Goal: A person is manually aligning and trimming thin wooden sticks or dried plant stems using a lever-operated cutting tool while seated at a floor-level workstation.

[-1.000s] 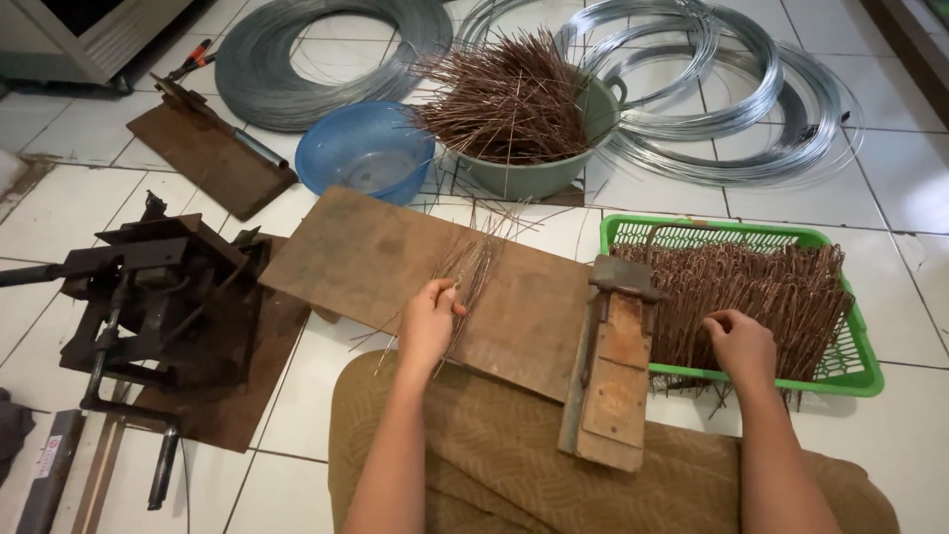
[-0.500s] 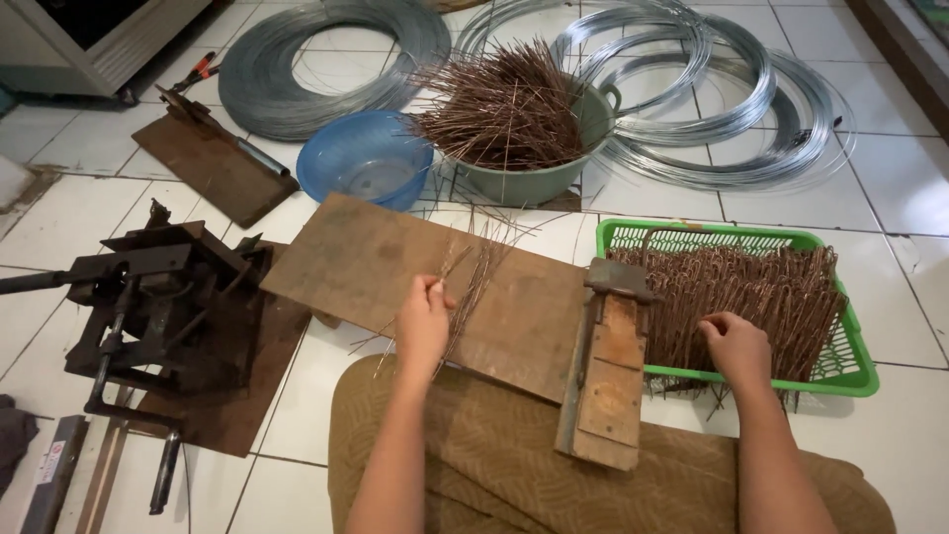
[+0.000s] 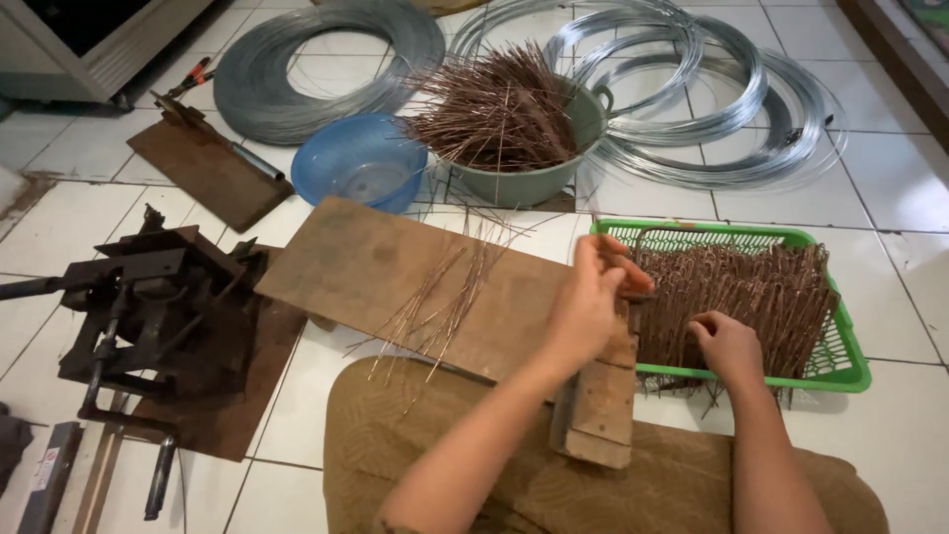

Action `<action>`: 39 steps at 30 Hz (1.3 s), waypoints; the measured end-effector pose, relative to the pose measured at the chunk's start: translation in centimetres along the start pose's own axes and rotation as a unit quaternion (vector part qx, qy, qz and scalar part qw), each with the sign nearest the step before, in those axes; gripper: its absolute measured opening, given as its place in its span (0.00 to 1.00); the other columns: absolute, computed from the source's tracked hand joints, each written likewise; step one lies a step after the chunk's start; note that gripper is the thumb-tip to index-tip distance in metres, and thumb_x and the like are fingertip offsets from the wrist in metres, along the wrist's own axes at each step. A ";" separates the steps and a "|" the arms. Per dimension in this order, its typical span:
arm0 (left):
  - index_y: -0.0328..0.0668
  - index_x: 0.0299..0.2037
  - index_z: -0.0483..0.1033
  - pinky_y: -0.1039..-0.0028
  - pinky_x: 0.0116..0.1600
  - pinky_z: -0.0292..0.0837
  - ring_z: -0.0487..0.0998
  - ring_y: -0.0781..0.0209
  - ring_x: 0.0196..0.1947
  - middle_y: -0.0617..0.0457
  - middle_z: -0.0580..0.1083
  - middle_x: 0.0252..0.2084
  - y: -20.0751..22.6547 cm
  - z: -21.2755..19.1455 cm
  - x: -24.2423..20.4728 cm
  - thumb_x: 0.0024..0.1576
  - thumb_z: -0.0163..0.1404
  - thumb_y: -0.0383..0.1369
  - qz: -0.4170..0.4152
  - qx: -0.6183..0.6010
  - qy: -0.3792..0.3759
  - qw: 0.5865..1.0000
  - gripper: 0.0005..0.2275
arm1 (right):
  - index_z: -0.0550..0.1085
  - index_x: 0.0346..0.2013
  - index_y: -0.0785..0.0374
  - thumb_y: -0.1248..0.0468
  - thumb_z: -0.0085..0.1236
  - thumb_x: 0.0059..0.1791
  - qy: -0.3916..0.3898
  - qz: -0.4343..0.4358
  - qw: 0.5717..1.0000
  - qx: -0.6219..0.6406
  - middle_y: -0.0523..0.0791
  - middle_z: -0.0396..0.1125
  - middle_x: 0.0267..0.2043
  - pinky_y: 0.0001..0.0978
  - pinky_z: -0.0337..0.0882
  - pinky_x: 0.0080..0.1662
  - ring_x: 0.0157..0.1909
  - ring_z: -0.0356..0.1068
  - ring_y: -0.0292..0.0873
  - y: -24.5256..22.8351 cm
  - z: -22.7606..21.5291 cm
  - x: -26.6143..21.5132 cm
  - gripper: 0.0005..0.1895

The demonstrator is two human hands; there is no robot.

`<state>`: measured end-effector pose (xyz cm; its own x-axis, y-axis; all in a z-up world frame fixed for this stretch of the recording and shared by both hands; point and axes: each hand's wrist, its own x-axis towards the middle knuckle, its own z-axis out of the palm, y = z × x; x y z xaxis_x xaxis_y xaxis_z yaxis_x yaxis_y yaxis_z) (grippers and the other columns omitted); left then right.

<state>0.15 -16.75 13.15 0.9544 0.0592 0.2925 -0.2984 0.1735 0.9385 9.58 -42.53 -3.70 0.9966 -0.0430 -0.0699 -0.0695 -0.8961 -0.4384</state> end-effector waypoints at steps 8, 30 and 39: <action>0.42 0.51 0.64 0.59 0.55 0.72 0.79 0.50 0.48 0.50 0.77 0.39 -2.0 0.5 -0.9 0.65 0.39 0.20 -0.018 0.157 -0.034 0.987 0.08 | 0.82 0.52 0.54 0.55 0.57 0.54 0.003 -0.043 0.999 0.021 0.52 0.79 0.46 0.52 0.74 0.55 0.53 0.76 0.59 -1.5 -1.5 -1.5 0.15; 0.38 0.62 0.62 0.68 0.54 0.79 0.81 0.47 0.49 0.36 0.76 0.49 -6.9 0.1 -1.5 0.64 0.41 0.16 -0.088 -0.193 0.007 0.977 0.17 | 0.81 0.46 0.74 0.64 0.52 0.56 -0.078 -0.085 0.873 0.473 0.61 0.76 0.38 0.51 0.76 0.49 0.40 0.75 0.56 -9.9 -4.5 -10.1 0.15; 0.40 0.70 0.59 0.70 0.58 0.78 0.78 0.45 0.57 0.35 0.73 0.60 -8.9 0.8 -1.9 0.62 0.43 0.16 -0.133 -0.304 0.099 0.938 0.25 | 0.86 0.39 0.68 0.69 0.66 0.48 -0.091 -0.113 0.875 0.461 0.52 0.78 0.29 0.39 0.76 0.39 0.33 0.71 0.41 -10.6 -4.3 -10.3 0.08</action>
<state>1.03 -19.23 4.38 0.9939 0.1046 -0.0340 -0.0539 0.7327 0.6784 0.19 -34.52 5.51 0.9717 0.2359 0.0076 0.0398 -0.1317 -0.9905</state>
